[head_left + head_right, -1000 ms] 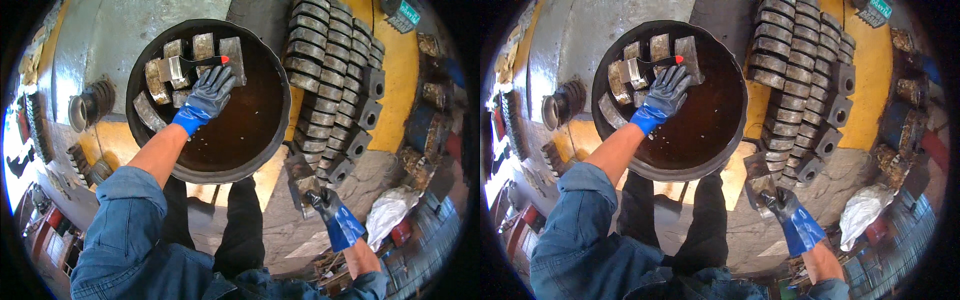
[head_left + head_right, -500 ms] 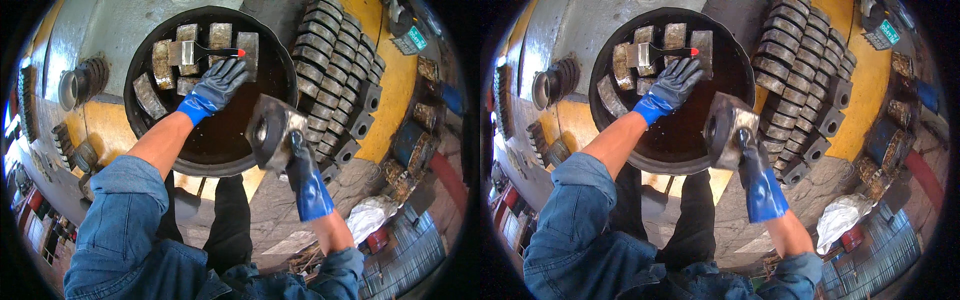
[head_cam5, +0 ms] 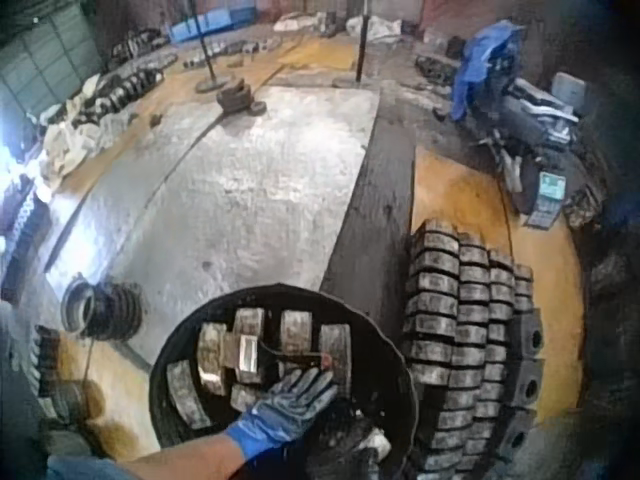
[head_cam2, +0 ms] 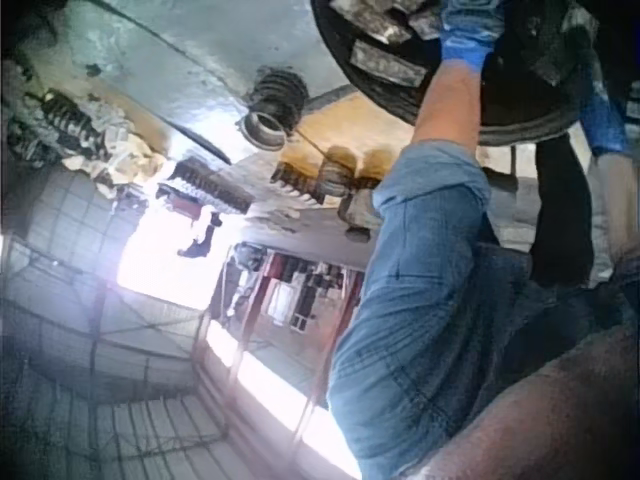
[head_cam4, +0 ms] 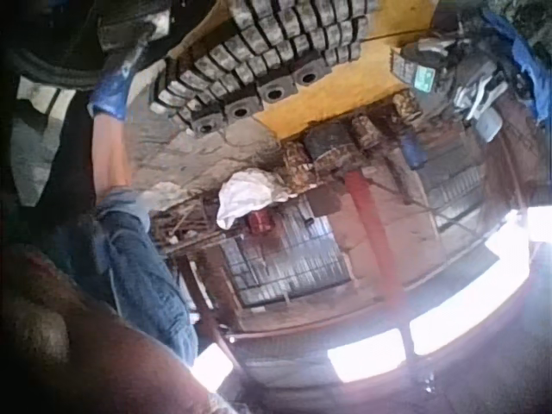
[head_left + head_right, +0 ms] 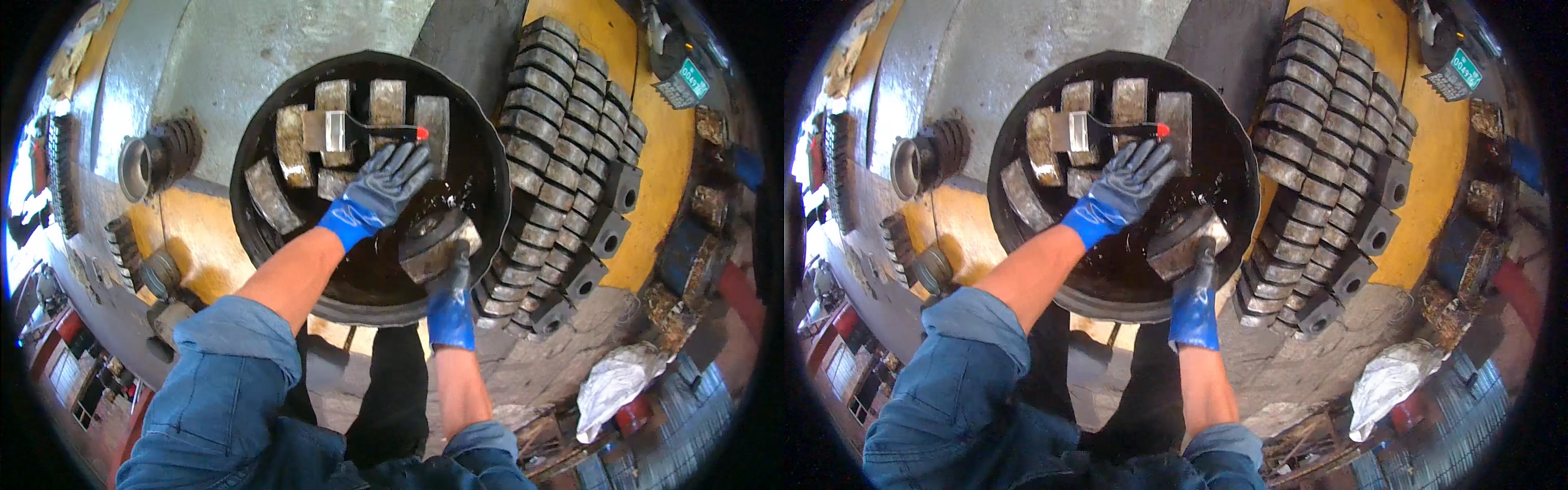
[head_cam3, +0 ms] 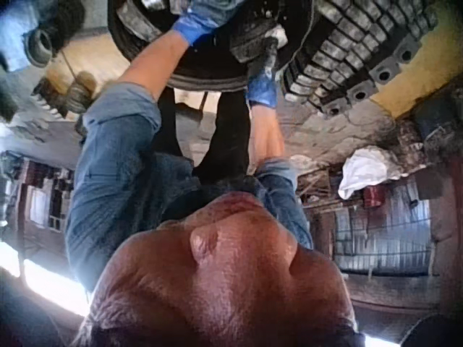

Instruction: The person, wearing blue gloves, picks up metal blocks one by one and places them into a large container of dark liquid. After several blocks are submerged, the person uses a brush to coat them with the liquid while they are in the container.

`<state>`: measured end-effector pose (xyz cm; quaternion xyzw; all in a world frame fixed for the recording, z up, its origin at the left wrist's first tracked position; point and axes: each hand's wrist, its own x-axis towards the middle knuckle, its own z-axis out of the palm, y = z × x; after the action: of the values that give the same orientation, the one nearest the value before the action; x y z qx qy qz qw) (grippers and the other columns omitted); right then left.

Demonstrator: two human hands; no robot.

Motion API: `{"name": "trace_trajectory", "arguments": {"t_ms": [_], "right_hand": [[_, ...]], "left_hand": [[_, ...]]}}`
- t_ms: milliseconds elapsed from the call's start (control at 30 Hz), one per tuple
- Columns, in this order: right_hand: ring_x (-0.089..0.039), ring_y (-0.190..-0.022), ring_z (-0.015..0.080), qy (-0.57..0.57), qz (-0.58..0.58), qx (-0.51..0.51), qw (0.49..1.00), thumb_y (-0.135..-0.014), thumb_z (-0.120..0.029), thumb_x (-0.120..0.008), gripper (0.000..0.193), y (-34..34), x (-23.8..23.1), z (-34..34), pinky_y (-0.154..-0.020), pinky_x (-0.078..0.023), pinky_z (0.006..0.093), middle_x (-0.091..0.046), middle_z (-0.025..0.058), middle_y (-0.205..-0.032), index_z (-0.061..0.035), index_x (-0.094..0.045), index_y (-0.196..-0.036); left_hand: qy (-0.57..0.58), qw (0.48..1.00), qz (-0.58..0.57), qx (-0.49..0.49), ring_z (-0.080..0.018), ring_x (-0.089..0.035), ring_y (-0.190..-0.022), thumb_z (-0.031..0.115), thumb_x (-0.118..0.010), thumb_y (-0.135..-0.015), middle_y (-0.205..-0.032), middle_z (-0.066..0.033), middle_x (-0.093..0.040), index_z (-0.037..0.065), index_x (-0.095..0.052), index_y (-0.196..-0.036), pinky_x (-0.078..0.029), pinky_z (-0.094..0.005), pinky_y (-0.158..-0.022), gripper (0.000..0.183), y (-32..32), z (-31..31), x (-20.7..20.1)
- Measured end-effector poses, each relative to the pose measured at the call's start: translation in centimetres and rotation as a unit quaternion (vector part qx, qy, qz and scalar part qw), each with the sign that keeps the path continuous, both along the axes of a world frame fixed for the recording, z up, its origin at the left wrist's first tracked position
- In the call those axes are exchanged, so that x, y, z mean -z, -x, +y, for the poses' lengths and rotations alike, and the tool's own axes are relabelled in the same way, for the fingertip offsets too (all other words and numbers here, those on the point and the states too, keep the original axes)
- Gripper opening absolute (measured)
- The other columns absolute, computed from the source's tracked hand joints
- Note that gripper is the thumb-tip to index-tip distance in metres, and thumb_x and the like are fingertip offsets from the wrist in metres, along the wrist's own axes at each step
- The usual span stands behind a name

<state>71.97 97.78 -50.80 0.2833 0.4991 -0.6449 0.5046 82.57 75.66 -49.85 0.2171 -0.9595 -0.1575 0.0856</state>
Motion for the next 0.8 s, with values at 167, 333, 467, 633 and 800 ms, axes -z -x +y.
{"name": "trace_trajectory", "arguments": {"t_ms": [167,333,467,633,800], "right_hand": [[-0.054,-0.126,0.0349,-0.069,-0.046,0.089,0.993,-0.096,-0.051,-0.063,0.068,-3.5,2.3,2.1,-0.112,-0.041,0.0518,-0.054,0.0136,-0.144,-0.0069,-0.047,-0.145],[-0.054,-0.127,0.0331,-0.078,-0.032,0.155,0.984,-0.095,-0.053,-0.062,0.065,-7.6,3.5,4.1,-0.111,-0.042,0.0519,-0.056,0.0115,-0.143,-0.012,-0.05,-0.144],[-0.052,-0.129,0.0331,-0.081,-0.028,0.198,0.976,-0.089,-0.05,-0.072,0.074,-9.7,3.3,5.1,-0.111,-0.041,0.0507,-0.053,0.013,-0.143,-0.0095,-0.047,-0.146],[-0.05,-0.131,0.032,-0.057,-0.076,0.223,0.97,-0.093,-0.048,-0.067,0.069,-11.3,2.3,6.3,-0.114,-0.039,0.048,-0.051,0.0121,-0.146,-0.009,-0.047,-0.146],[-0.06,-0.109,0.0277,-0.075,-0.077,0.203,0.973,-0.098,-0.037,-0.064,0.04,-12.1,0.6,8.0,-0.101,-0.046,0.0422,-0.064,0.0092,-0.122,-0.0099,-0.06,-0.128]], "left_hand": [[0.014,1.0,0.005,0.004,-0.0354,-0.043,-0.14,0.015,-0.06,-0.087,-0.154,-0.0145,-0.044,0.012,-0.056,-0.139,-0.03,-0.0515,-0.118,0.052,0.2,0.0,-0.1],[0.032,0.999,-0.016,0.003,-0.0347,-0.042,-0.141,0.017,-0.061,-0.089,-0.153,-0.0134,-0.045,0.011,-0.056,-0.139,-0.029,-0.0514,-0.118,0.051,0.4,0.2,0.2],[0.044,0.998,-0.031,0.013,-0.0353,-0.039,-0.143,0.02,-0.063,-0.088,-0.154,-0.014,-0.044,0.013,-0.055,-0.14,-0.028,-0.0511,-0.119,0.053,0.6,0.3,0.6],[0.034,0.999,-0.009,0.011,-0.0371,-0.039,-0.142,0.019,-0.066,-0.086,-0.153,-0.0158,-0.044,0.012,-0.052,-0.143,-0.028,-0.0519,-0.119,0.059,0.8,0.4,1.1],[0.032,0.999,-0.024,0.01,-0.0374,-0.038,-0.143,0.017,-0.063,-0.087,-0.155,-0.0164,-0.041,0.012,-0.048,-0.145,-0.027,-0.0514,-0.119,0.06,0.9,0.7,1.2]]}}
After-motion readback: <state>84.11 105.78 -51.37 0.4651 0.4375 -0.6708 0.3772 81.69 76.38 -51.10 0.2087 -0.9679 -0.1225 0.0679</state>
